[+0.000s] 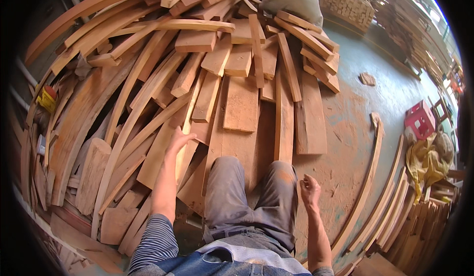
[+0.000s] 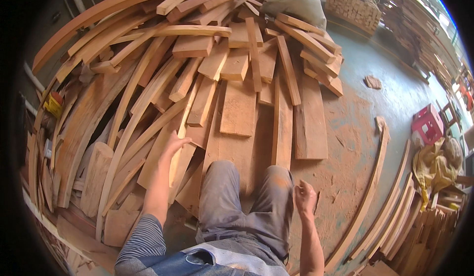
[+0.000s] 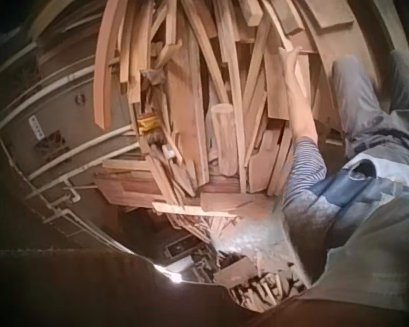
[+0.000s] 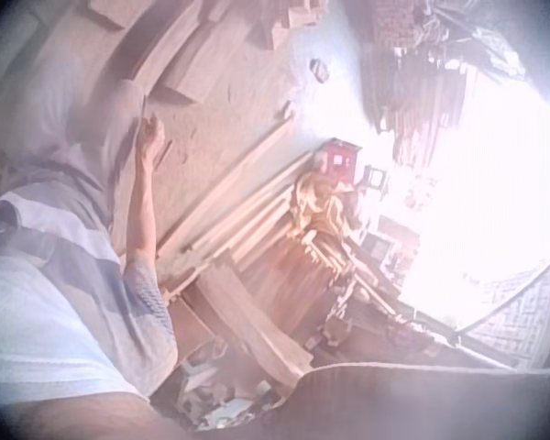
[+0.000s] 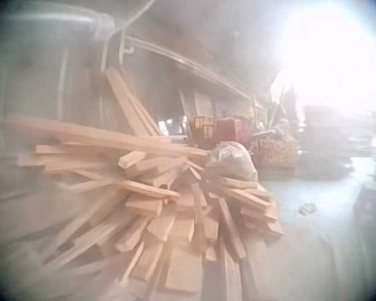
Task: The person sorts through a large pile of wooden planks on the floor, picking up individual pieces, turning them over, and setting them aside.
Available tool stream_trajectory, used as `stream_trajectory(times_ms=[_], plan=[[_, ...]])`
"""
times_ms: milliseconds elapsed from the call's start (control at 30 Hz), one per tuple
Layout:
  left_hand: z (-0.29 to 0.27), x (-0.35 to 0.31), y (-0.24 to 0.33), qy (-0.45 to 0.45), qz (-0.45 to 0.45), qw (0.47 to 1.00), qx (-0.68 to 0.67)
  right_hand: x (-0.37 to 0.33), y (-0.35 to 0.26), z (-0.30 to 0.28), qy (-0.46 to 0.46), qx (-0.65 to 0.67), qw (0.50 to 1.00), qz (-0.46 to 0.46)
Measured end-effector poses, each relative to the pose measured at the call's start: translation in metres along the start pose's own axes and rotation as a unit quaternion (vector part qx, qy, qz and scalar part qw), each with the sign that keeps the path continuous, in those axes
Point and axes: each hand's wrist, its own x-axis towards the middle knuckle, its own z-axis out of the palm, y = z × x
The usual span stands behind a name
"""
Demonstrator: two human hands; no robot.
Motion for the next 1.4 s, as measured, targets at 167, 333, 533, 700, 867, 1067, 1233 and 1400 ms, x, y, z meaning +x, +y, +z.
stream_trajectory(times_ms=[167,333,533,700,867,1067,1233,1400], plan=[[-0.003,-0.022,0.058,-0.091,-0.078,0.99,-0.07,0.002,-0.073,0.03,-0.018,-0.089,0.978,-0.189],[0.003,-0.02,0.068,-0.078,-0.071,0.994,-0.022,-0.006,-0.083,0.037,-0.012,-0.157,0.956,-0.247],[-0.003,-0.015,0.056,-0.103,-0.082,0.991,0.004,0.026,-0.067,0.06,-0.054,-0.082,0.982,-0.161],[-0.008,-0.018,0.066,-0.123,-0.111,0.986,0.03,0.144,-0.081,0.122,-0.137,-0.074,0.981,-0.114],[-0.003,-0.014,0.084,-0.137,-0.109,0.984,0.02,0.293,-0.089,0.202,-0.078,-0.081,0.992,-0.05],[-0.015,-0.015,0.094,-0.158,-0.16,0.971,0.075,0.413,-0.141,0.271,-0.008,-0.136,0.99,-0.024],[-0.02,-0.009,0.104,-0.167,-0.203,0.962,0.071,0.454,-0.177,0.294,0.008,-0.089,0.996,0.0],[-0.011,-0.01,0.098,-0.136,-0.156,0.975,0.076,0.468,-0.17,0.275,-0.008,-0.004,1.0,0.014]])
